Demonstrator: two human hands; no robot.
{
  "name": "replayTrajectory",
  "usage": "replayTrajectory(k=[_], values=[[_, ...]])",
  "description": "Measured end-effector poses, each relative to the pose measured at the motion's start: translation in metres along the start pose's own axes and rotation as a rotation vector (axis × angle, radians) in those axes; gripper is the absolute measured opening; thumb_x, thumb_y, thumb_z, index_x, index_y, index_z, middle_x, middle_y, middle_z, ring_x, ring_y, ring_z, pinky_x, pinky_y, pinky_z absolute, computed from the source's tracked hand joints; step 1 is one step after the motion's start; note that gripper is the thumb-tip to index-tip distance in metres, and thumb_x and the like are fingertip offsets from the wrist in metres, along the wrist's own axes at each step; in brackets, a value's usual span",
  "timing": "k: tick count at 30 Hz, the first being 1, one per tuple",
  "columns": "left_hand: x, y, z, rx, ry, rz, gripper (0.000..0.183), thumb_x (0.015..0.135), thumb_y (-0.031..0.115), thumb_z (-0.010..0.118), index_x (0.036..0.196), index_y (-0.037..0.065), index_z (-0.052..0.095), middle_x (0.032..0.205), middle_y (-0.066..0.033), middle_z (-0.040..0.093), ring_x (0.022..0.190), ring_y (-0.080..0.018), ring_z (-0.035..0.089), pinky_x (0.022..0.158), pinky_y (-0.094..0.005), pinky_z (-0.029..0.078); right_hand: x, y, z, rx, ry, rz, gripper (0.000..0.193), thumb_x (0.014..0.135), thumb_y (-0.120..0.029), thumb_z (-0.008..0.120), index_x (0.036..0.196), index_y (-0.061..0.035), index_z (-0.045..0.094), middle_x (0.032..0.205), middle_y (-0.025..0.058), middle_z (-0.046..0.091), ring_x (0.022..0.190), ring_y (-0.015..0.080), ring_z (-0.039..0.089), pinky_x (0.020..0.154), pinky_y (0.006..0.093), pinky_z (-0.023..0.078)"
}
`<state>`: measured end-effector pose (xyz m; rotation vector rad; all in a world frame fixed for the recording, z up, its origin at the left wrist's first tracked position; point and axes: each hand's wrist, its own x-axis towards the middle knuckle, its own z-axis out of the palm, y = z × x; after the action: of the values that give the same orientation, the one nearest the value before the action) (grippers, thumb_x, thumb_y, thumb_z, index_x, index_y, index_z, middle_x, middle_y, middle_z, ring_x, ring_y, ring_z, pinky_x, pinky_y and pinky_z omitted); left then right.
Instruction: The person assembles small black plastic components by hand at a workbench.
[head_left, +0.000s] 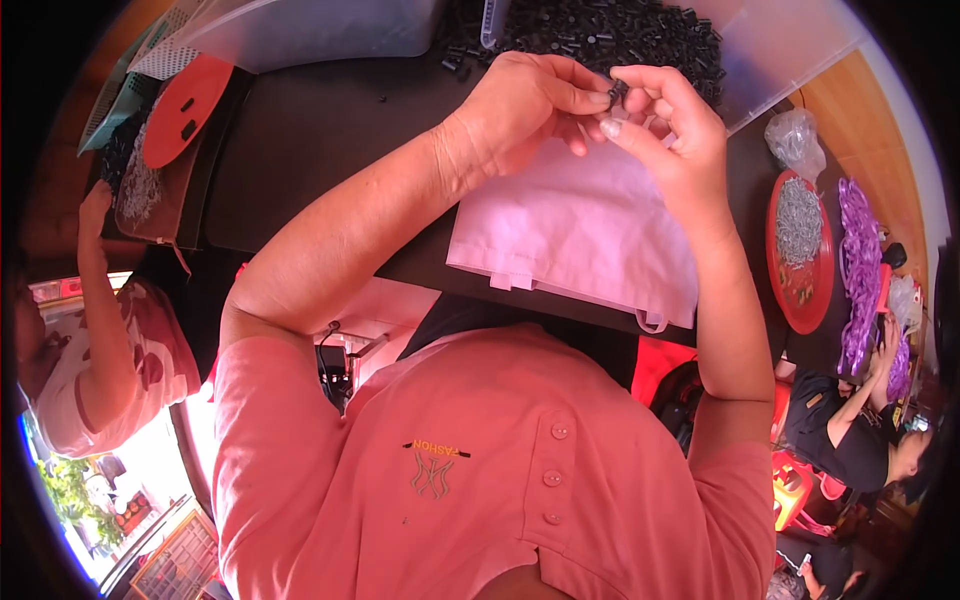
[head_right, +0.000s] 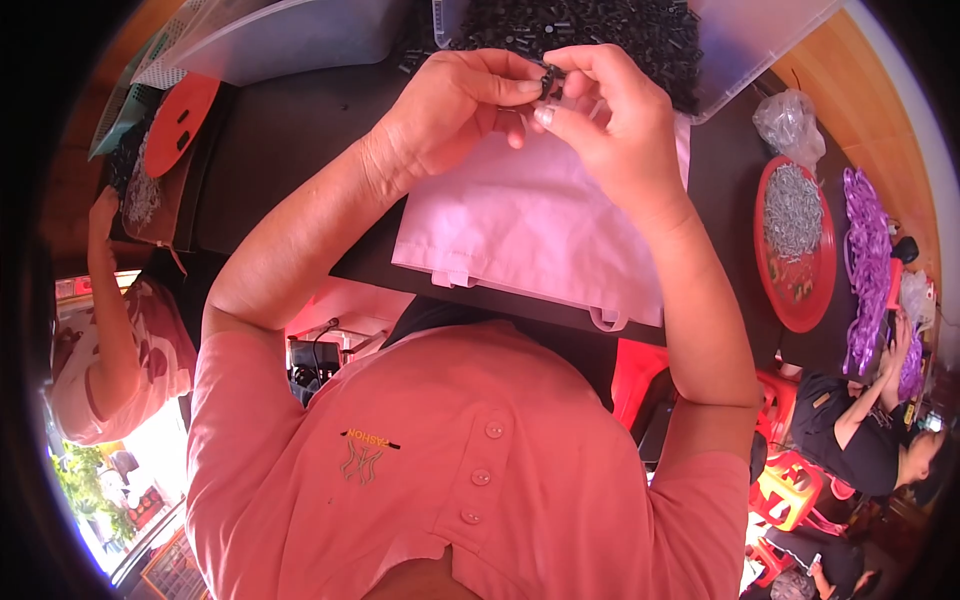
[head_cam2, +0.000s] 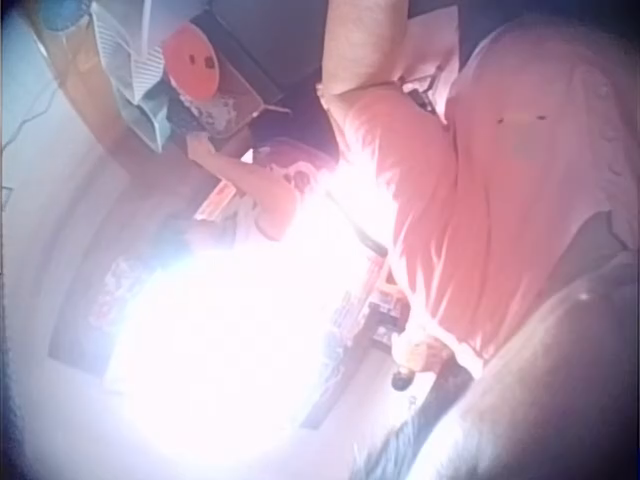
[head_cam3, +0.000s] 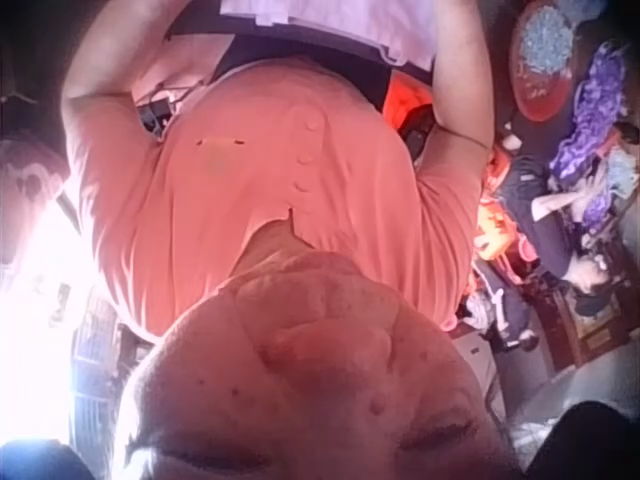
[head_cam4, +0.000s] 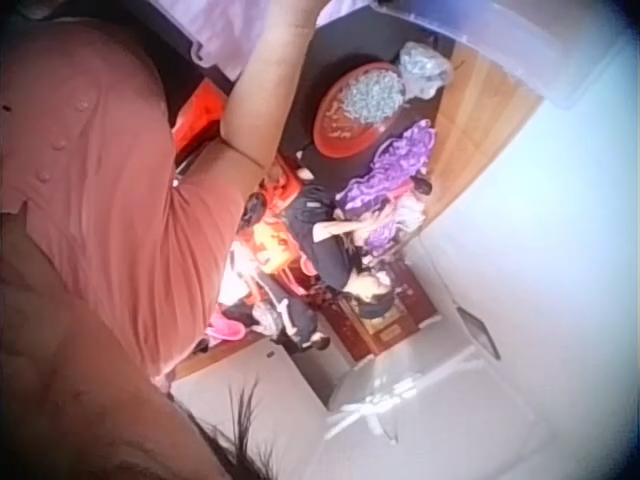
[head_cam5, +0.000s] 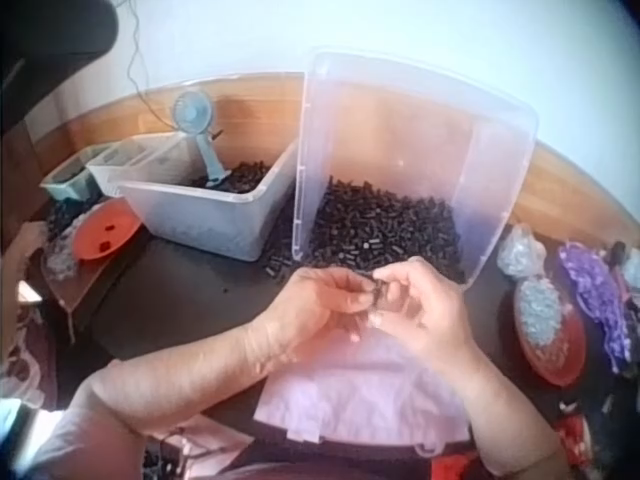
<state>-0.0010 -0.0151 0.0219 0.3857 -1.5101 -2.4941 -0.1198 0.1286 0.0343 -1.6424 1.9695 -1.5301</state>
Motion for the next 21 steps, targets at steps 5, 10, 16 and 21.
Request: replayTrajectory(k=[5,10,16,21], values=[[0.0,-0.004,0.001,0.005,0.015,0.004,0.015,0.089,0.006,0.063,0.099,-0.005,0.064,0.09,-0.0106,0.066,0.077,-0.0189,0.064,0.065,-0.031,0.053,-0.001,0.007,0.016,-0.314,0.167,-0.279,0.038,0.067,0.0,0.073,0.102,-0.007,0.061,0.077,0.0035,0.055,0.064,0.0142,0.058,0.056,0.0282,0.049],[-0.002,-0.004,0.005,0.0,-0.002,0.047,0.016,0.084,0.003,0.068,0.096,-0.007,0.065,0.086,-0.0124,0.066,0.073,-0.0197,0.064,0.062,-0.0311,0.054,0.0,0.008,0.012,-0.366,0.23,-0.372,0.037,0.065,0.001,0.072,0.099,-0.0069,0.06,0.075,0.004,0.054,0.063,0.0155,0.059,0.054,0.028,0.05],[-0.003,-0.007,0.005,0.1,0.006,0.074,0.013,0.085,0.003,0.067,0.094,-0.006,0.066,0.087,-0.011,0.066,0.075,-0.0191,0.064,0.065,-0.0313,0.053,-0.004,0.002,0.022,-0.379,0.245,-0.318,0.033,0.067,-0.004,0.076,0.095,-0.0067,0.059,0.072,0.0018,0.055,0.058,0.0148,0.057,0.052,0.0275,0.049],[-0.008,-0.005,0.011,0.101,-0.022,0.078,0.012,0.085,0.003,0.067,0.092,-0.006,0.065,0.086,-0.0119,0.066,0.074,-0.0197,0.064,0.064,-0.0318,0.054,-0.009,0.006,0.022,-0.364,0.268,-0.324,0.03,0.068,-0.004,0.076,0.093,-0.0068,0.058,0.064,0.0005,0.052,0.053,0.013,0.053,0.05,0.0262,0.046]])
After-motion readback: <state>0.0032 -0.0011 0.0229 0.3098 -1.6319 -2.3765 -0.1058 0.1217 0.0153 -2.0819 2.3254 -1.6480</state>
